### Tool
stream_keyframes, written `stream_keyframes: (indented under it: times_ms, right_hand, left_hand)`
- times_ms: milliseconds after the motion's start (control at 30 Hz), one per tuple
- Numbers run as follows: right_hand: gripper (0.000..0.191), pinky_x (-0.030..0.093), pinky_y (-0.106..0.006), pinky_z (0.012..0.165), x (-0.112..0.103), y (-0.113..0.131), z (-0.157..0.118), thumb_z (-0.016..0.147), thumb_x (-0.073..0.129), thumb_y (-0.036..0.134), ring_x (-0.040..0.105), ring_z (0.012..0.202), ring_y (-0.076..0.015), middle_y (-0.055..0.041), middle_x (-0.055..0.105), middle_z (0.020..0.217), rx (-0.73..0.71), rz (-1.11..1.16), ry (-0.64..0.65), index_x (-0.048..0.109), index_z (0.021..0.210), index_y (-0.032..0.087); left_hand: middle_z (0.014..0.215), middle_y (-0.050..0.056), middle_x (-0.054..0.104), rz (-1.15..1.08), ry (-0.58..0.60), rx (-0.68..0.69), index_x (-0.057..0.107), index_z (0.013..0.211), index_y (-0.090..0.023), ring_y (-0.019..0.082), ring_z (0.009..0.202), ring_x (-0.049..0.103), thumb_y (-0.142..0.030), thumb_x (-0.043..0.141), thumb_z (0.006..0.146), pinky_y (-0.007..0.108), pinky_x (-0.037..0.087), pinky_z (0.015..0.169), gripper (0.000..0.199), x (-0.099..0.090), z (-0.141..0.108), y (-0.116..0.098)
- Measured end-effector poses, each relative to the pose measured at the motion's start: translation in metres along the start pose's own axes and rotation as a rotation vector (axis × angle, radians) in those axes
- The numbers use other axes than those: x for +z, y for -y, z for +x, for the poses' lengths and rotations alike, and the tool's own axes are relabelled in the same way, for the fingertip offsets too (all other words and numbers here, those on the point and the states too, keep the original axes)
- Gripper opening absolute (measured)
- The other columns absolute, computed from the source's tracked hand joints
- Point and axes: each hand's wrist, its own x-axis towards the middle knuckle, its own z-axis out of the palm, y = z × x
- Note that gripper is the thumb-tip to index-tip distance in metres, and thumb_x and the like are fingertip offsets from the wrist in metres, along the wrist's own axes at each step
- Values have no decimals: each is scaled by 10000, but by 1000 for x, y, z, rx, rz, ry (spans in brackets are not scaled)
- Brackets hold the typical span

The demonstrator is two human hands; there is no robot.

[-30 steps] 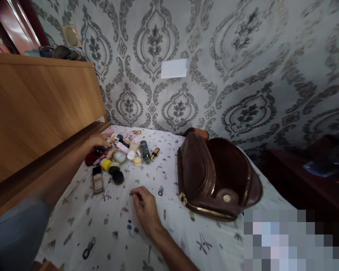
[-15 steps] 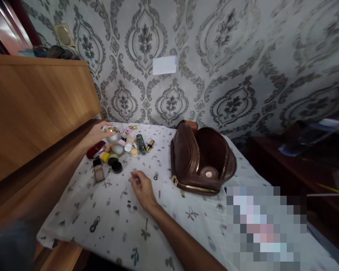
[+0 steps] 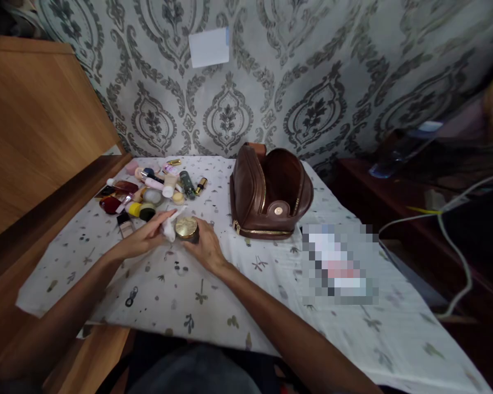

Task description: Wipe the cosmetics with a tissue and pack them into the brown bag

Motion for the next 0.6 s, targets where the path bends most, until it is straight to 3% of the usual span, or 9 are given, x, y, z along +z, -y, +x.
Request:
stream_keyframes:
  times_ms: [133, 267, 433, 600]
  right_hand:
    - [719, 414, -467, 1082, 2, -1, 2, 688, 782, 264, 550, 1249, -299, -134, 607, 1323, 3, 4, 5, 522, 1352, 174]
    - [665, 446, -452, 1028, 2, 1, 1, 711, 758, 269, 575, 1189, -291, -129, 628, 1272, 0, 2, 12, 526, 1326, 168]
    - [342, 497, -398, 911, -2, 6, 2, 729, 680, 210, 624, 984, -264, -105, 685, 1080, -9, -2, 15, 631, 1063, 160]
    - [275, 480, -382, 962, -1, 3, 4, 744, 611, 173, 612, 1011, -255, -105, 684, 1098, -62, 39, 5, 636, 1017, 160]
  left_hand:
    - [1259, 110, 616, 179, -161, -21, 536, 1367, -184, 248, 1101, 600, -227, 455, 900, 357, 507, 930, 476, -11, -1, -18]
    - [1155, 88, 645, 382, -125, 22, 620, 1250, -188, 237, 1066, 609, -187, 426, 893, 355, 508, 934, 407, 1, 4, -43]
    - [1329, 183, 550, 657, -10, 156, 482, 1391, -108, 326, 1259, 496, -185, 463, 861, 482, 444, 1043, 536, 35, 9, -60]
    - [1438, 185, 475, 639, -75, 158, 384, 1444, -157, 317, 1361, 440, -392, 421, 977, 497, 429, 1083, 523, 53, 12, -55]
